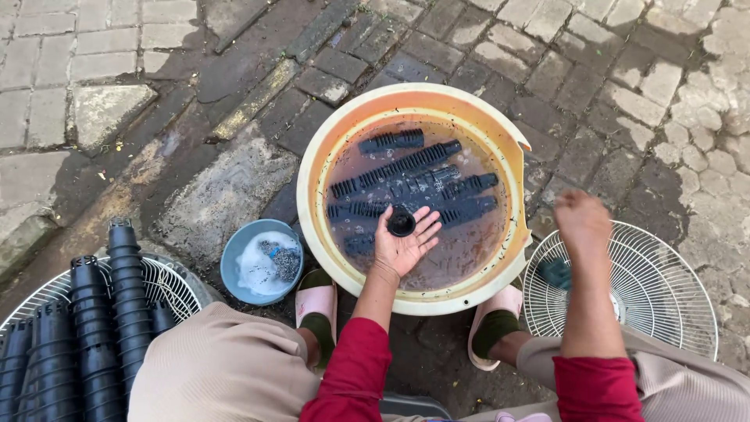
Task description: Washing and scrubbing black plastic nursery tubes in a bucket of water.
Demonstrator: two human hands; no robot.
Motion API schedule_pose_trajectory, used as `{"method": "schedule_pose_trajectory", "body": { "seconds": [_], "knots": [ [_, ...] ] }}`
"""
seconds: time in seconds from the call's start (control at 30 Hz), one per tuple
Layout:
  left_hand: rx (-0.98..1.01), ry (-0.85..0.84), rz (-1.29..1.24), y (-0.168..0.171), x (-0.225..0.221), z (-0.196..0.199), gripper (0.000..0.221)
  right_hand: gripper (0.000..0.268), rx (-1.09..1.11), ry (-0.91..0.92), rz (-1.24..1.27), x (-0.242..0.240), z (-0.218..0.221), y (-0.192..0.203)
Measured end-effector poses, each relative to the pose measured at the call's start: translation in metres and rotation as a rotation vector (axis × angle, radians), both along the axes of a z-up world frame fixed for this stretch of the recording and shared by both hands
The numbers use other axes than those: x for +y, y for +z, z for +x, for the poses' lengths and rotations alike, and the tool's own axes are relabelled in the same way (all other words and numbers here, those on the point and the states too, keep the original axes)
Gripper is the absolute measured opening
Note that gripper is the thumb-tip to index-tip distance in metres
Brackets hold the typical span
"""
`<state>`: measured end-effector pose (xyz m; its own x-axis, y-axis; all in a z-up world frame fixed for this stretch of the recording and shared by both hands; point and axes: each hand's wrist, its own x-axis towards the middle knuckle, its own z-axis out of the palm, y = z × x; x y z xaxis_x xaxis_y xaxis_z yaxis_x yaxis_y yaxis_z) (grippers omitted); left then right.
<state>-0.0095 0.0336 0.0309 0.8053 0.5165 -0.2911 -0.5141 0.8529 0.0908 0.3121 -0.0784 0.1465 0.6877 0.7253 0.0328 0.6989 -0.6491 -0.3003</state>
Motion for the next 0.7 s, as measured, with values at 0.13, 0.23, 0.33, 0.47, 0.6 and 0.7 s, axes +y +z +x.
{"method": "schedule_pose_trajectory", "body": {
  "seconds": [0.13,0.23,0.33,0.47,0.6,0.7],
  "knots": [
    [-0.139,0.016,-0.004,-0.006,-0.001,-0.004,0.095,0.028,0.809,-0.029,0.326,0.052,-0.061,-0.053],
    [-0.09,0.043,-0.022,-0.015,0.003,-0.004,0.097,0.025,1.461,-0.054,0.314,0.09,-0.097,-0.122],
    [0.08,0.054,-0.075,-0.045,0.013,0.0,0.099,0.027,1.872,-0.274,0.374,0.118,-0.121,-0.188],
    [0.874,0.127,-0.065,-0.079,0.022,0.02,0.08,0.032,2.063,-0.584,0.484,0.129,-0.134,-0.258],
    [1.582,-0.016,0.298,-0.102,0.013,0.041,0.071,0.033,1.832,-0.785,0.466,0.123,-0.133,-0.303],
    [1.605,-0.09,0.379,-0.114,0.016,0.056,0.07,0.021,2.048,-0.422,0.715,0.112,-0.116,-0.374]
  ]
}}
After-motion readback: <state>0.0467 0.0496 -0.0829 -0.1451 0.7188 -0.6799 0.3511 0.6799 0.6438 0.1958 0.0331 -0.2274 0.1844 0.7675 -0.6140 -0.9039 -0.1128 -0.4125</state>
